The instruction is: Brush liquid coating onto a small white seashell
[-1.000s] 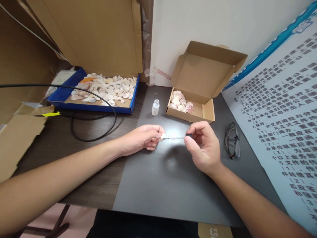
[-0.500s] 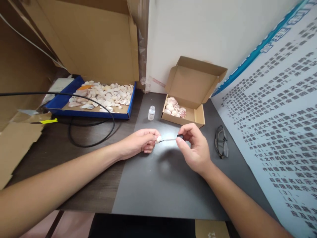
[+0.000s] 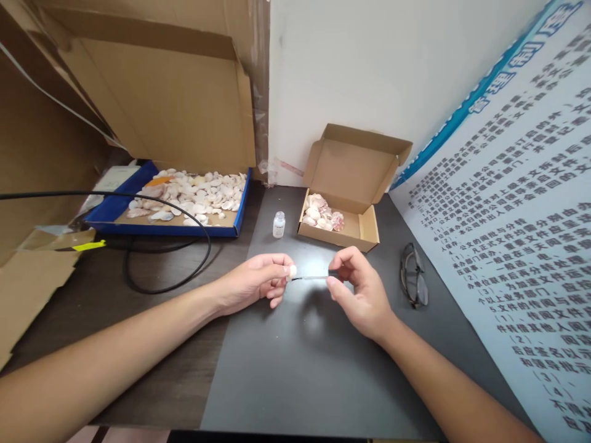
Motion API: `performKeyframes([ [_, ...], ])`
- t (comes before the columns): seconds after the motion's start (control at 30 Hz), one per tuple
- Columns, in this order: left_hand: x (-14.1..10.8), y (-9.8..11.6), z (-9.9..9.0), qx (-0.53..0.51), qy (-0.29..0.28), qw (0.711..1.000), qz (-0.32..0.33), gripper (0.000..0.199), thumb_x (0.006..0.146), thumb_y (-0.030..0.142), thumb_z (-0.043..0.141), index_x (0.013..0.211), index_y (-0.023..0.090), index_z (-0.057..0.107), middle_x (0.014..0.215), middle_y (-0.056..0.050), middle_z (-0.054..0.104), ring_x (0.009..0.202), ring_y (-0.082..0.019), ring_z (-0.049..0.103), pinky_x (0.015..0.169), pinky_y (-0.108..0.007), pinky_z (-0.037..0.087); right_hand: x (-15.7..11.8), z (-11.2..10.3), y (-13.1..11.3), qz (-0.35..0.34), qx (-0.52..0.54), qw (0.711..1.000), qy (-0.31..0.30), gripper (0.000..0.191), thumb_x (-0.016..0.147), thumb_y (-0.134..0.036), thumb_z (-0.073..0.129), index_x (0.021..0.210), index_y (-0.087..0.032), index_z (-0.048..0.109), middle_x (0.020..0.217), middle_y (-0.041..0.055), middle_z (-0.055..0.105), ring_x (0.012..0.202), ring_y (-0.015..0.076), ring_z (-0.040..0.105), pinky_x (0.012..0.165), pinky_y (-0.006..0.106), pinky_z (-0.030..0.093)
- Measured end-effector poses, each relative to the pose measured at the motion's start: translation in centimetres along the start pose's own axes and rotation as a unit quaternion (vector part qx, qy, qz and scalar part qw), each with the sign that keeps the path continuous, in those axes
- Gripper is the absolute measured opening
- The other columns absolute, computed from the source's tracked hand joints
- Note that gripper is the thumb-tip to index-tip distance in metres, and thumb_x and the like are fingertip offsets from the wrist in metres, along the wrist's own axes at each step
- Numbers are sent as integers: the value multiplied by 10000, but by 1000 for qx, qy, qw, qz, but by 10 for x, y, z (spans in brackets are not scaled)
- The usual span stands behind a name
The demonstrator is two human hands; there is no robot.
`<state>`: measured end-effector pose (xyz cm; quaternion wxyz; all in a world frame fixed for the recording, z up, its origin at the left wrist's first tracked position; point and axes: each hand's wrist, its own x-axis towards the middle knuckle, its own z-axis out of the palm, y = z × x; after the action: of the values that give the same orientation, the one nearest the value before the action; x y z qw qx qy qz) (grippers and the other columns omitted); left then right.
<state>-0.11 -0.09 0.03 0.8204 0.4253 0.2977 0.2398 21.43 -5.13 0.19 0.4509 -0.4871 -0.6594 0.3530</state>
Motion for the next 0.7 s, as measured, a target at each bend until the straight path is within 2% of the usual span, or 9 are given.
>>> performKeyframes([
  [0.17, 1, 0, 0, -2, 4, 1000, 5, 239, 809, 333, 721, 815, 151, 566, 652, 42, 508, 473, -54, 377, 491, -226, 467, 3, 0, 8, 45, 12, 999, -17, 126, 836, -215, 551, 855, -229, 427, 668, -72, 423, 524, 99, 444, 526, 248, 361],
  [0.3, 2, 1, 1, -8, 10, 1000, 5, 218, 807, 314, 716, 810, 146, 578, 677, 35, 533, 459, -45, 378, 488, -227, 482, 3, 0, 13, 37, 63, 997, -5, 92, 837, -203, 520, 879, -227, 442, 709, -61, 441, 536, 102, 475, 542, 254, 386],
  [0.47, 3, 1, 0, -10, 6, 1000, 10, 199, 808, 294, 721, 823, 134, 604, 754, 19, 568, 463, -36, 410, 485, -227, 497, 3, 1, 7, 25, 22, 999, 10, 140, 802, -188, 564, 856, -234, 443, 674, -64, 423, 544, 108, 431, 515, 247, 379],
  [0.57, 2, 1, -1, -11, 7, 1000, 9, 185, 823, 282, 712, 834, 130, 606, 799, 11, 583, 468, -32, 428, 489, -229, 507, 1, 1, 2, -4, 36, 999, 28, 164, 791, -166, 552, 865, -244, 427, 676, -62, 440, 554, 114, 439, 519, 250, 395],
  [0.7, 2, -1, -2, -11, 4, 1000, 10, 177, 848, 278, 698, 877, 134, 600, 852, 3, 599, 479, -32, 444, 497, -234, 515, -1, 2, -1, -20, 45, 999, 17, 181, 789, -157, 551, 875, -247, 420, 691, -59, 449, 556, 111, 438, 512, 247, 393],
])
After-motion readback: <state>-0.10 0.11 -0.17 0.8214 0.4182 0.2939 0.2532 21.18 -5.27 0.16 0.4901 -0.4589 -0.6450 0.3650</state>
